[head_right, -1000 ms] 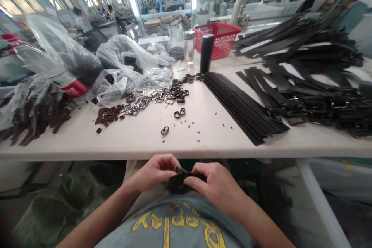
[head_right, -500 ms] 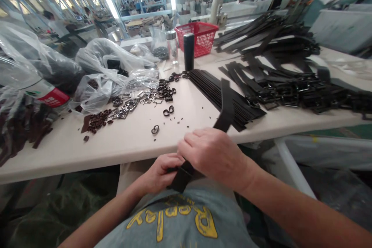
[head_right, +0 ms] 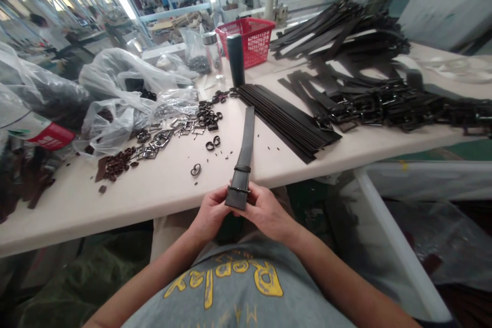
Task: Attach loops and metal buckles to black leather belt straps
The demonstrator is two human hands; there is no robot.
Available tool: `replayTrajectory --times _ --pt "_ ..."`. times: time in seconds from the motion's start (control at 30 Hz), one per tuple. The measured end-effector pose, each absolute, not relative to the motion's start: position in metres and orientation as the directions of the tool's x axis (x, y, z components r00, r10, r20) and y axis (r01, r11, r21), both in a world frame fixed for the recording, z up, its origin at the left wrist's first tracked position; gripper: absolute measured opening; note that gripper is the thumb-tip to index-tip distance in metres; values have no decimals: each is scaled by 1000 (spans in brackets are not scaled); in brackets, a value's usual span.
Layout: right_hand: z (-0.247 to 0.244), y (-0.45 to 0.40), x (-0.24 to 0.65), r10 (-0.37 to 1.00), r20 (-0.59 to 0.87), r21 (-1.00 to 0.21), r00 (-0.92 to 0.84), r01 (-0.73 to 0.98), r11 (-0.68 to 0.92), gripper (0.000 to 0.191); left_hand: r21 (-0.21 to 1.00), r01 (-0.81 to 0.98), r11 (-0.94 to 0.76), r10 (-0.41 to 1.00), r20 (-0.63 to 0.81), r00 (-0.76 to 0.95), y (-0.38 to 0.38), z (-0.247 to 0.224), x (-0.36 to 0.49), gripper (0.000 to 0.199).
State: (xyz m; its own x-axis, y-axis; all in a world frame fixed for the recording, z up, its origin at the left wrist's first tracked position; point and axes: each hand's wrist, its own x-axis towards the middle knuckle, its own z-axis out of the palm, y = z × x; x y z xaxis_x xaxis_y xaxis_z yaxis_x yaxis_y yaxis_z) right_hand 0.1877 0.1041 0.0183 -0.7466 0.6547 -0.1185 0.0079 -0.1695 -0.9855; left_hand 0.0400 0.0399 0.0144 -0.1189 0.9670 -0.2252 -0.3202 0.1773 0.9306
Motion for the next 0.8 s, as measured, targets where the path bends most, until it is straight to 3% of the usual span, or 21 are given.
replayTrajectory --times 0.17,0.5,0.67,0.8 --pt "9 95 176 742 -151 -964 -654 -71 -258 62 934 -299 195 961 -242 -130 40 15 47 38" --pt "4 99 185 675 -132 -927 -726 -151 -343 59 909 -373 187 965 -240 -102 37 -5 49 29" --pt "-6 94 173 768 -201 -873 -608 -245 -422 46 908 -370 194 961 -251 -112 40 -7 51 33" --pt "-3 92 164 851 -232 -919 -471 -181 -351 49 908 -366 206 946 -280 -162 42 -5 56 38"
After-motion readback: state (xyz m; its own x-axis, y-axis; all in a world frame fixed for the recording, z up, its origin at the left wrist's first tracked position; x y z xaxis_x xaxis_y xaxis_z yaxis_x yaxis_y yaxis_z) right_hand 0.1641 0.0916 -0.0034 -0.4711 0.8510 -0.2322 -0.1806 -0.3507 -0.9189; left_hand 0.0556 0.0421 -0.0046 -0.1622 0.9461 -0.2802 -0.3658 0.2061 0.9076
